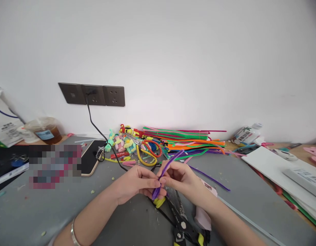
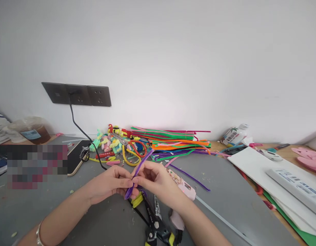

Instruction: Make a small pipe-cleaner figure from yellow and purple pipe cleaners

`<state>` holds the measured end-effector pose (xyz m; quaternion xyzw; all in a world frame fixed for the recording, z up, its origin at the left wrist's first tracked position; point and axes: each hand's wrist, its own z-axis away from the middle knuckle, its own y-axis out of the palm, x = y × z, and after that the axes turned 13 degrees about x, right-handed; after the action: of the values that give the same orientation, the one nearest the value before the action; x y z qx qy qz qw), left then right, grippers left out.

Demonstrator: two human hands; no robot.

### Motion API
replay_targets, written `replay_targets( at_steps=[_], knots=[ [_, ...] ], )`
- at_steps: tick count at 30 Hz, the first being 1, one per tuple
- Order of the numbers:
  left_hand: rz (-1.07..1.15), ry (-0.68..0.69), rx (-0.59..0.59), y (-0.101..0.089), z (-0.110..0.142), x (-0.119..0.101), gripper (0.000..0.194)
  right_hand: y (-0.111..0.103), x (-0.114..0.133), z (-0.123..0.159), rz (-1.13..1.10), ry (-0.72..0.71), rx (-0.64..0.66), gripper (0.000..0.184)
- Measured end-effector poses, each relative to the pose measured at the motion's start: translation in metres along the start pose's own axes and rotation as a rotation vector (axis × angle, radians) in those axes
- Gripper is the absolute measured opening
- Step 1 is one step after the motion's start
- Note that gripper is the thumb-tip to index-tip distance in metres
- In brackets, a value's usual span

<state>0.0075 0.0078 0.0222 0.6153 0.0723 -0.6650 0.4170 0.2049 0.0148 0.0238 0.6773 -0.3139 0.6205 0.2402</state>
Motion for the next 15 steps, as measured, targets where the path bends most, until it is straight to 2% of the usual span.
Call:
replay_targets(
  at_steps=[3,6,11,15],
  knots=[
    [0.022,0.026,-0.017,-0.001,-0.001,0.003,0.027,0.0,-0.003,0.0,0.065,-0.029,-0.099,0.025],
    [0.042,0.051,-0.021,0.001,-0.002,0.004,0.027,0.0,-0.003,0.0,0.087,-0.039,-0.111,0.025],
    [0.13,0.091,0.01,0.006,-0.006,0.006,0.032,0.001,0.004,0.001,0.032,-0.126,-0.047,0.02],
    [0.114,0.091,0.009,0.007,-0.005,0.007,0.033,0.001,0.007,0.002,0.022,-0.16,0.021,0.018]
  ],
)
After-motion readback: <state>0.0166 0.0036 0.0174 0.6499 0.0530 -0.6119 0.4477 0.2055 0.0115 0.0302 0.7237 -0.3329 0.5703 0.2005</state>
